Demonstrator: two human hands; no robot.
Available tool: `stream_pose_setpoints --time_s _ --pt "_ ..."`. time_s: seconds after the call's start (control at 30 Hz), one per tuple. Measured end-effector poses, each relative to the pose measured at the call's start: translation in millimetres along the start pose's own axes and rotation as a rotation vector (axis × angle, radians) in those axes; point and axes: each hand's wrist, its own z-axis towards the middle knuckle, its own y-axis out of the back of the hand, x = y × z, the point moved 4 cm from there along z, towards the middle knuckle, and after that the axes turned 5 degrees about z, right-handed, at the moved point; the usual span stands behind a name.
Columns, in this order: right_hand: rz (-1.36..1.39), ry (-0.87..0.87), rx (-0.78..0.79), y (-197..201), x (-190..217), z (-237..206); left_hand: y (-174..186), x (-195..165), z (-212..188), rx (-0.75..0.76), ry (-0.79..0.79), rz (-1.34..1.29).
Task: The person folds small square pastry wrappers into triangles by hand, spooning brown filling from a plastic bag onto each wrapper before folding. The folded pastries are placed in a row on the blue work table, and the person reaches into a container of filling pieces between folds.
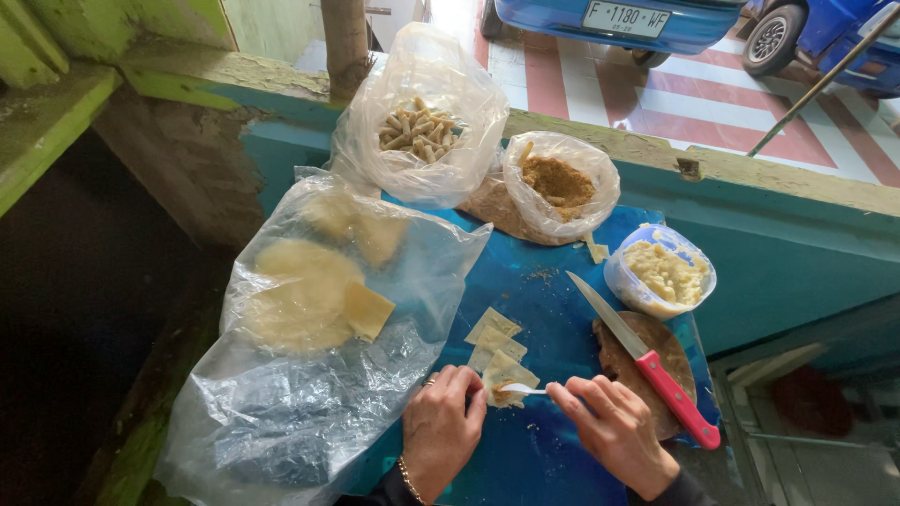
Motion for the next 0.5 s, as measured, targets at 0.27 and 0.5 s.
stream_pose_setpoints --time_s 0.27,0.5 --pt "0.138 -0.055 -0.063 -7.4 15.7 -5.8 -2.4 -0.3 0.7 -0.031 -0.003 -0.012" --pt "0.049 -0.137 -0.09 6.9 8.0 -1.1 -2.8 1.7 0.7 -0.02 -0.013 -0.005"
